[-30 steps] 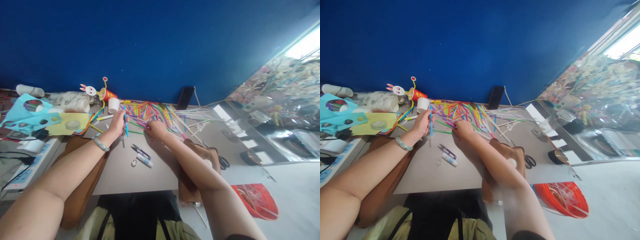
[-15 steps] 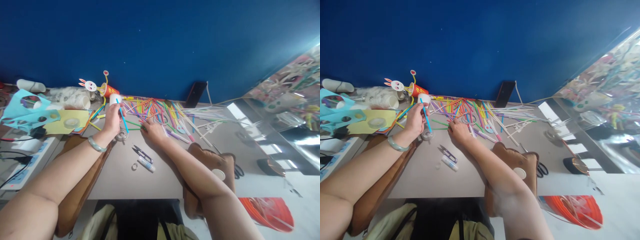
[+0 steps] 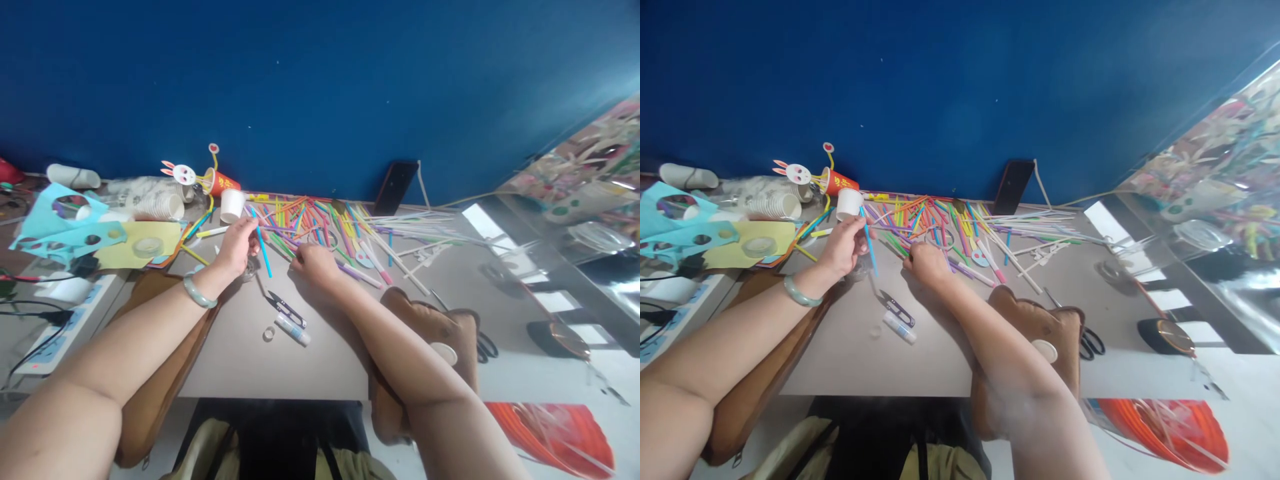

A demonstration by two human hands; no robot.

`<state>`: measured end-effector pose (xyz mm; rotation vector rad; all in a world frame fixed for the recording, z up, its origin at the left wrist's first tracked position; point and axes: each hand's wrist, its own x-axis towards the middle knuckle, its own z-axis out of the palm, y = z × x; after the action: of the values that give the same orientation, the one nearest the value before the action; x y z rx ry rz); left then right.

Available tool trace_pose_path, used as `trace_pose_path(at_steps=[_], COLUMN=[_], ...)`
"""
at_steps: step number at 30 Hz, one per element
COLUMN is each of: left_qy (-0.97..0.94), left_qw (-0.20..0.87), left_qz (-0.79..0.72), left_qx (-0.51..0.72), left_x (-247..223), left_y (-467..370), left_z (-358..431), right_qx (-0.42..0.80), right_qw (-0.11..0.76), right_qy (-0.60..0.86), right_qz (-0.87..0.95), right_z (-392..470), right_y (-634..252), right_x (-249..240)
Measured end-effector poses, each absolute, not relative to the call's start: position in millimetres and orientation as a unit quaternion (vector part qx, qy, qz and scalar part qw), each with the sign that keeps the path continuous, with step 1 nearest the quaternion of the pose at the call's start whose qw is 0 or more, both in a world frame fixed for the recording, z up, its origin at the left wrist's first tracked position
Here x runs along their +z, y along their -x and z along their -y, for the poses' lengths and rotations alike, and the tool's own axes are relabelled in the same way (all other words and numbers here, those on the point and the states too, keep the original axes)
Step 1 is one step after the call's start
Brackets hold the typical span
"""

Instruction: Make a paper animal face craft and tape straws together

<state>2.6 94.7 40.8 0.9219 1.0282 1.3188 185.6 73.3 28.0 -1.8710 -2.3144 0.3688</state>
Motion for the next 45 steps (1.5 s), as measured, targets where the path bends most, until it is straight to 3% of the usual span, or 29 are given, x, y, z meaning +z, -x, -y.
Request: trace_pose_path(at_steps=[5,8,12,24,38,45], left_qy=[-0.421,-0.443,-0.472,-0.569,-0.505,-0.501], left_qw=[0.609,0.618,0.610,0.549,0.568,0.555], left_qz=[-0.426,-0.420,-0.411,-0.398,-0.439,-0.468], left_qx=[0.521,0.495,0.486,0.465,0.480,0.472], left_x=[39,39,39,38,24,21], left_y=[-8,-10,-12,-10,-6,-5], left_z=[-87,-84,-79,-73,-85,-89], right_qx=[0.330,0.466,0.528,0.560,0.534,0.544], right_qw=[0.316,0.375,0.373,0.322,0.370,0.334], right_qy=[0.586,0.522,0.476,0.445,0.491,0.496], right_qz=[0.669,0.608,0.596,0.620,0.580,0.588], right_z=[-76,-73,-67,-58,-59,-60], right_y=[-193,-193,-188,-181,-180,-179], right_x=[38,42,40,38,29,25])
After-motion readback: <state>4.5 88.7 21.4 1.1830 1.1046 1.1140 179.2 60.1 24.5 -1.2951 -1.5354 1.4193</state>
